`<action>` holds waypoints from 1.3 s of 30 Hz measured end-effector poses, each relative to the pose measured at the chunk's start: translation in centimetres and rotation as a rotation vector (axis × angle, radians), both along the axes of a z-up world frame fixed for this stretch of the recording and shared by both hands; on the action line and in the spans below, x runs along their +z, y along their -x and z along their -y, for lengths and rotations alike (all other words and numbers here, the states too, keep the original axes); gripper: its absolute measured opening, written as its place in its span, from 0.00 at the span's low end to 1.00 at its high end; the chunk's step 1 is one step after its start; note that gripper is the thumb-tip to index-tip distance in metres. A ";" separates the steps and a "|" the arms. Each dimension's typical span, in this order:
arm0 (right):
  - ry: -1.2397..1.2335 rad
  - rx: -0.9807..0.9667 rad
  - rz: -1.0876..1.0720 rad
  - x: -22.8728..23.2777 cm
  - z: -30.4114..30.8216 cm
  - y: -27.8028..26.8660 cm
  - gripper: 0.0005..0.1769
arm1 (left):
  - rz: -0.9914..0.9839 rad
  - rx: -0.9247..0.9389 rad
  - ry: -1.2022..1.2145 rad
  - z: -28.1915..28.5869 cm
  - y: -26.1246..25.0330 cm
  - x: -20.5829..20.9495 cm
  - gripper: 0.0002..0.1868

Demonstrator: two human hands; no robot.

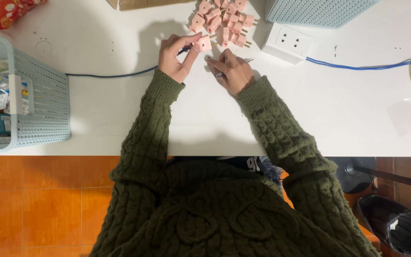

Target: Assembling electrical plugs by inserting metal components into plastic housings and securing them with a screwdriver

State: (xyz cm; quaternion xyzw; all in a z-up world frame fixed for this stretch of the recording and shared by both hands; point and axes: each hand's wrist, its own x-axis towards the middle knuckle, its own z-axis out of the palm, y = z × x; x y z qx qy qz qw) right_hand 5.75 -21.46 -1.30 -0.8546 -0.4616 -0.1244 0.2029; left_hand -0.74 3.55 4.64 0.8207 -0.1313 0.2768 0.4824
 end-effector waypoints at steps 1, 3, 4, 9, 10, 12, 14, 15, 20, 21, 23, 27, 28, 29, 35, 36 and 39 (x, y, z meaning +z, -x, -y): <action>-0.002 0.015 0.000 0.4 -0.1 -0.1 0.22 | 0.048 -0.028 -0.039 -0.2 -0.4 -0.1 0.13; -0.044 0.025 0.018 0.7 -0.1 0.2 0.16 | 0.055 -0.030 -0.049 -0.2 -0.5 -0.1 0.13; -0.079 0.035 0.028 0.9 0.1 0.3 0.11 | 0.053 -0.033 -0.052 -0.1 -0.6 -0.2 0.13; -0.002 -0.101 -0.175 0.2 0.2 -0.1 0.10 | 0.151 -0.073 0.123 -0.1 -1.2 -1.1 0.15; 0.055 -0.139 -0.239 1.0 0.2 0.3 0.09 | 0.137 -0.066 0.120 -0.1 -1.1 -1.1 0.15; 0.049 -0.140 -0.213 1.5 0.6 1.0 0.10 | 0.135 -0.074 0.115 0.1 -1.3 -1.4 0.15; 0.040 -0.142 -0.185 0.8 1.1 0.9 0.12 | 0.135 -0.086 0.108 0.1 -1.5 -1.8 0.14; -0.165 -0.110 -0.239 -0.2 1.4 0.5 0.11 | 0.149 -0.103 0.103 0.1 -1.7 -2.1 0.15; -0.584 -0.050 -0.304 0.6 1.3 1.0 0.11 | 0.174 -0.193 0.123 1.5 -1.3 -2.0 0.15; -0.610 -0.060 -0.306 0.8 1.1 1.2 0.10 | 0.160 -0.224 0.120 1.8 -1.1 -2.0 0.15; -0.644 -0.072 -0.304 1.5 0.7 1.5 0.10 | 0.149 -0.260 0.112 2.0 -1.0 -2.4 0.15; -0.672 -0.120 -0.334 3.4 0.3 2.1 0.12 | 0.120 -0.269 0.082 2.1 -1.2 -3.3 0.14; -0.693 -0.141 -0.374 4.0 0.1 2.3 0.15 | 0.121 -0.243 0.044 2.1 -1.1 -3.2 0.15; -0.696 -0.141 -0.368 3.7 0.2 2.2 0.15 | 0.126 -0.245 0.042 2.2 -0.9 -2.9 0.15; -0.708 -0.204 -0.579 2.9 0.0 2.4 0.22 | 0.179 -0.157 -0.182 2.8 -0.6 -3.1 0.19; -0.704 -0.219 -0.616 3.2 0.1 2.4 0.23 | 0.192 -0.138 -0.199 3.0 -0.6 -3.1 0.24; -0.720 -0.222 -0.673 2.9 0.1 2.3 0.25 | 0.327 -0.071 -0.337 2.8 -1.5 -4.2 0.26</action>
